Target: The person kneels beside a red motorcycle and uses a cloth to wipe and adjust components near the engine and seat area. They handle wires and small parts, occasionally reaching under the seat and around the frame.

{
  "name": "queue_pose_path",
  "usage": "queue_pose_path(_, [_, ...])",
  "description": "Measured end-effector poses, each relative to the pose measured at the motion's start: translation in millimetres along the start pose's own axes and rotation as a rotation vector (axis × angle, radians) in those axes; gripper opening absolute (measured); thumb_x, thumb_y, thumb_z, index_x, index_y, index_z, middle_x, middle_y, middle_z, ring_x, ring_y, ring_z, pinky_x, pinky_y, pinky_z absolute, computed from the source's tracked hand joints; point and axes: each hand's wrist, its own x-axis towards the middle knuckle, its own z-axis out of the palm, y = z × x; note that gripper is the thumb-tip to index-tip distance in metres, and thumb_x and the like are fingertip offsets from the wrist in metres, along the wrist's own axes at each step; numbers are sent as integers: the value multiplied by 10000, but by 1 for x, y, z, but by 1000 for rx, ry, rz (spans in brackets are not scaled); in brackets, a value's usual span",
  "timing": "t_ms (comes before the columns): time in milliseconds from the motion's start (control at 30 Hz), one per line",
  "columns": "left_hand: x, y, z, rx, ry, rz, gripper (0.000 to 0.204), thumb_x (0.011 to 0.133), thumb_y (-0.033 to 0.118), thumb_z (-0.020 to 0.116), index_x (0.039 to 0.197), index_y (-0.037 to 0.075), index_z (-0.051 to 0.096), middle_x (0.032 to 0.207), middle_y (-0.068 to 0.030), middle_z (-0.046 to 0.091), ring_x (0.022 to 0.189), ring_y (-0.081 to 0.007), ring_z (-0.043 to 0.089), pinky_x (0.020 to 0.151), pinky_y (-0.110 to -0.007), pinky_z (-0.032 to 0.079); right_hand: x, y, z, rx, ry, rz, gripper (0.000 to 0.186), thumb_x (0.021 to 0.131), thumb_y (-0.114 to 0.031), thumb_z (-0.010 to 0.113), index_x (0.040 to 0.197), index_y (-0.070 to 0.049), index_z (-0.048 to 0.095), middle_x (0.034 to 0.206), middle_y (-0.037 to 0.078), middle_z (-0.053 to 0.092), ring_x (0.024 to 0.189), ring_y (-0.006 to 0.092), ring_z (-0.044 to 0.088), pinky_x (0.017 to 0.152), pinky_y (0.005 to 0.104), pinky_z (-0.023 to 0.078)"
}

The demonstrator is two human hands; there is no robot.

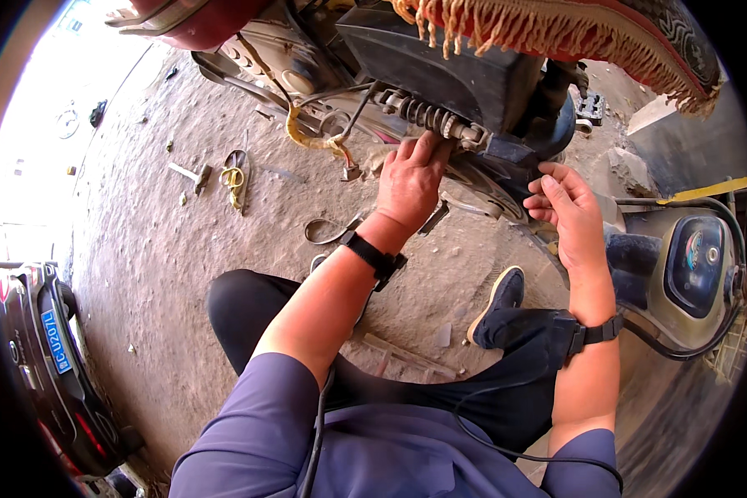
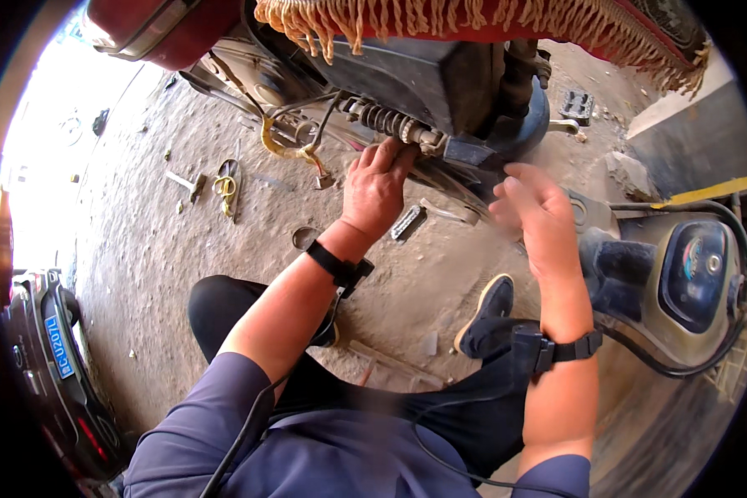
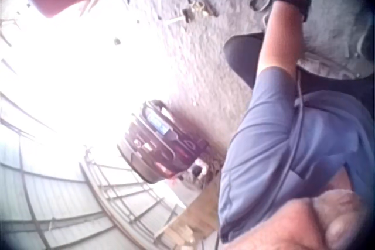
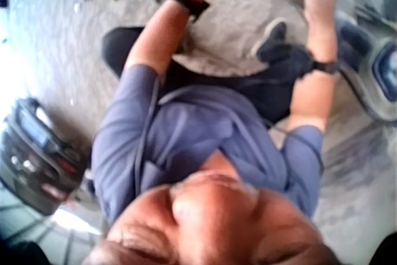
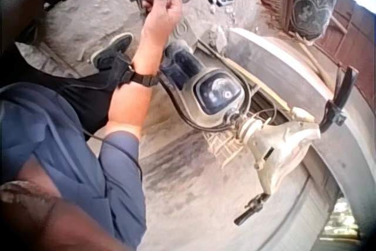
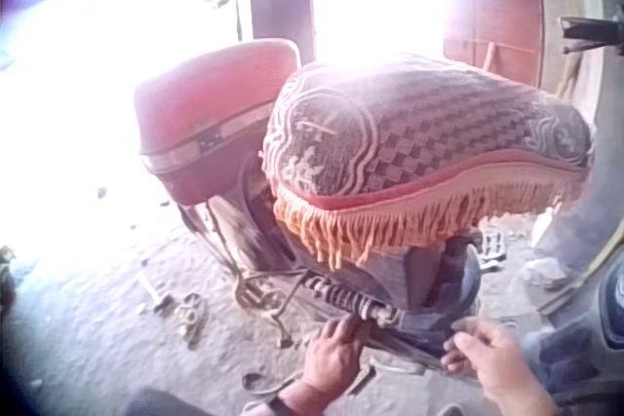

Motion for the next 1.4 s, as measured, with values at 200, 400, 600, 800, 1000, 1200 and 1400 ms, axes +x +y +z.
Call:
queue_pose_path(200, [2, -55, 11, 222, 54, -276, 553, 856, 93, 611, 1406, 57, 572, 1408, -150, 551, 1195, -355, 579, 953, -444, 520, 3, 5, -4, -22, -28, -1, 266, 1046, -217, 611, 1245, -42, 630, 1023, 49, 701, 843, 128, 686, 746, 255, 549])
queue_pose_path(400, [-30, -66, 13, -33, 8, -564, 550, 908, 120, 651, 1437, 37, 523, 1431, -205, 528, 1276, -422, 536, 1033, -456, 494, 5, 5, -3, -35, -51, -5, 257, 1048, -215, 608, 1237, -44, 629, 1021, 48, 703, 843, 123, 686, 741, 250, 551])
queue_pose_path(600, [-63, -60, 17, -336, 62, -859, 318, 864, 121, 654, 1173, 62, 700, 1143, -153, 647, 1034, -339, 658, 899, -415, 539, 7, 9, -7, -29, -54, -17, 246, 1041, -219, 618, 1217, -47, 635, 1012, 44, 706, 831, 118, 689, 733, 246, 554])
queue_pose_path(800, [-87, -83, 19, -961, 219, -1429, 219, 896, 105, 567, 1060, 5, 674, 851, -96, 687, 681, -186, 645, 590, -323, 526, 9, 7, -6, -35, -48, -19, 239, 1038, -218, 620, 1203, -46, 635, 1011, 49, 705, 830, 119, 690, 727, 246, 556])
queue_pose_path(1000, [-68, -139, -2, -877, 518, -1316, 271, 1044, 236, 581, 1142, -11, 635, 989, -155, 708, 821, -244, 729, 692, -373, 605, 7, 6, 2, -29, -41, -3, 171, 1030, -213, 626, 1109, -65, 656, 975, 22, 702, 809, 106, 665, 721, 245, 530])
queue_pose_path(1200, [-28, -149, -34, -1382, 512, -1278, 289, 1017, 127, 630, 1271, -10, 612, 1091, -148, 709, 963, -238, 705, 810, -382, 606, 8, 5, 0, -33, -24, 8, 169, 1030, -205, 622, 1104, -56, 651, 977, 33, 695, 803, 113, 665, 719, 246, 533])
queue_pose_path(1400, [-46, -153, -55, -1634, 345, -1251, 237, 1031, 86, 582, 1243, -14, 616, 1083, -136, 718, 917, -285, 732, 795, -435, 636, 13, 10, -1, -7, -30, -3, 162, 1026, -213, 639, 1068, -57, 648, 963, 32, 699, 792, 114, 671, 710, 249, 540])
